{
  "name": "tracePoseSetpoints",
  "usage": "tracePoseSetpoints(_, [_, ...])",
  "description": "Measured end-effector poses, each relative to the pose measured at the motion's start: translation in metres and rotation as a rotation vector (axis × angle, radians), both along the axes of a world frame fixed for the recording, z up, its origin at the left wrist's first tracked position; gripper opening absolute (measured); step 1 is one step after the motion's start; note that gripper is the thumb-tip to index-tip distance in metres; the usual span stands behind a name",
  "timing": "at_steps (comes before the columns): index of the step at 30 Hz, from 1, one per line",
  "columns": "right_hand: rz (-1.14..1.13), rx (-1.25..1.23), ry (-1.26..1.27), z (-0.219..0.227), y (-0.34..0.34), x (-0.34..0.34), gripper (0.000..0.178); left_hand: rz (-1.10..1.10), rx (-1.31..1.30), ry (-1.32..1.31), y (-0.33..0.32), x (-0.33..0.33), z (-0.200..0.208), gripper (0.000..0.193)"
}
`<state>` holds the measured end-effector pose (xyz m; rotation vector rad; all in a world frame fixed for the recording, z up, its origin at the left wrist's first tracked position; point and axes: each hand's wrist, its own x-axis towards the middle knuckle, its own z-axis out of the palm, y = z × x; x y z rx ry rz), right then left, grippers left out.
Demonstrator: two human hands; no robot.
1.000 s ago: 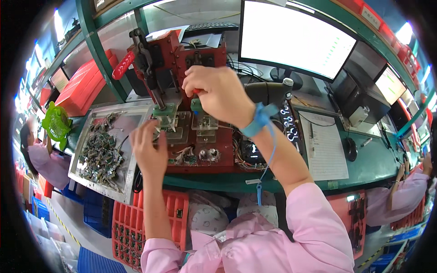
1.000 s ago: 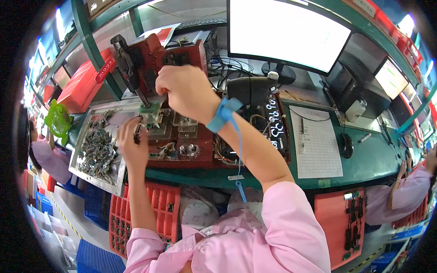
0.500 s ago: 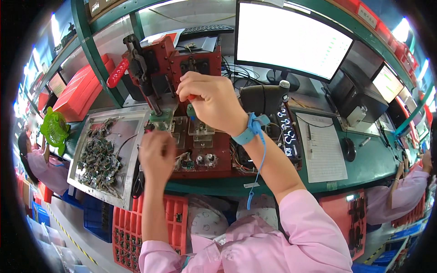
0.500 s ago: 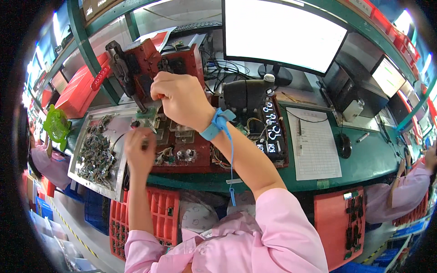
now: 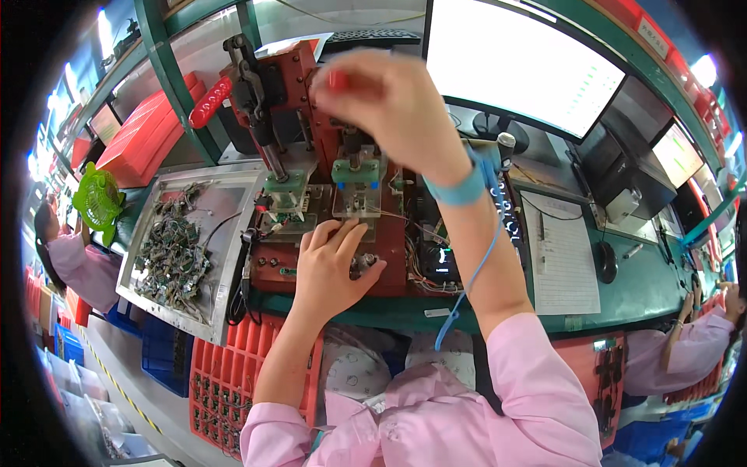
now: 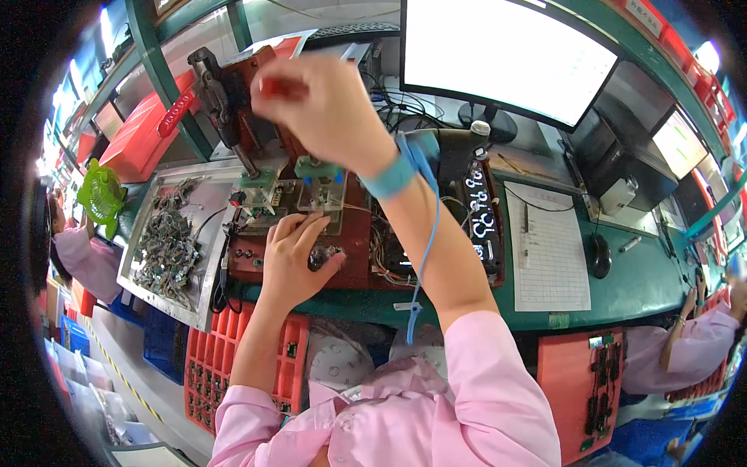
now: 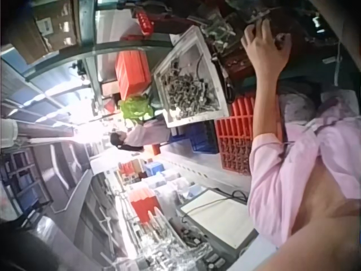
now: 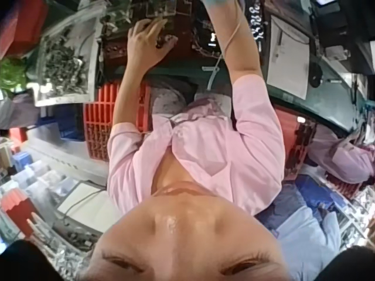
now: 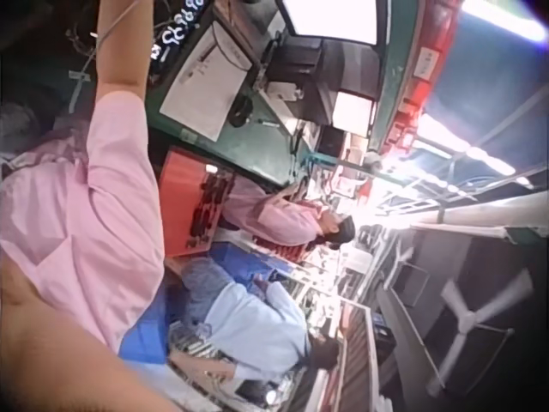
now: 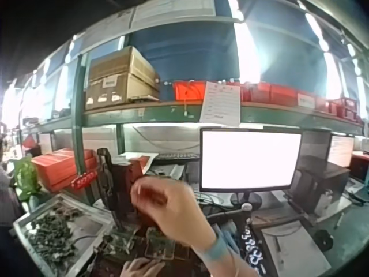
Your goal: Assembling electronic components by placing circuit boards into a test fixture and recording data on a log sheet.
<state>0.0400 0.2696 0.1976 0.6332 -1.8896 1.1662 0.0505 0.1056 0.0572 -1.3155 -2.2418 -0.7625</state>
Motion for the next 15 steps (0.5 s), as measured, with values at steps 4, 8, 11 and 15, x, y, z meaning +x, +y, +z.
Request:
tracePoseSetpoints(4, [0.128, -0.148, -0.201, 0.024, 0.007, -0.011, 0.016, -0.004, 0.005, 0.007, 0.0, 0.001, 0.002, 0.053])
tracePoseSetpoints(8, [-0.051, 0.009, 0.003, 0.015, 0.002, -0.018, 0.01, -0.005, -0.004, 0.015, 0.001, 0.002, 0.005, 0.055])
tracePoseSetpoints(11, [-0.062, 0.033, 0.026, 0.0, -0.005, -0.005, 0.007, -0.007, 0.004, -0.002, -0.001, 0.001, 0.003, 0.053])
tracePoseSetpoints(15, [-0.155, 0.103, 0.131, -0.031, -0.015, 0.003, 0.017, -0.019, 0.015, 0.014, -0.011, -0.002, 0.004, 0.046])
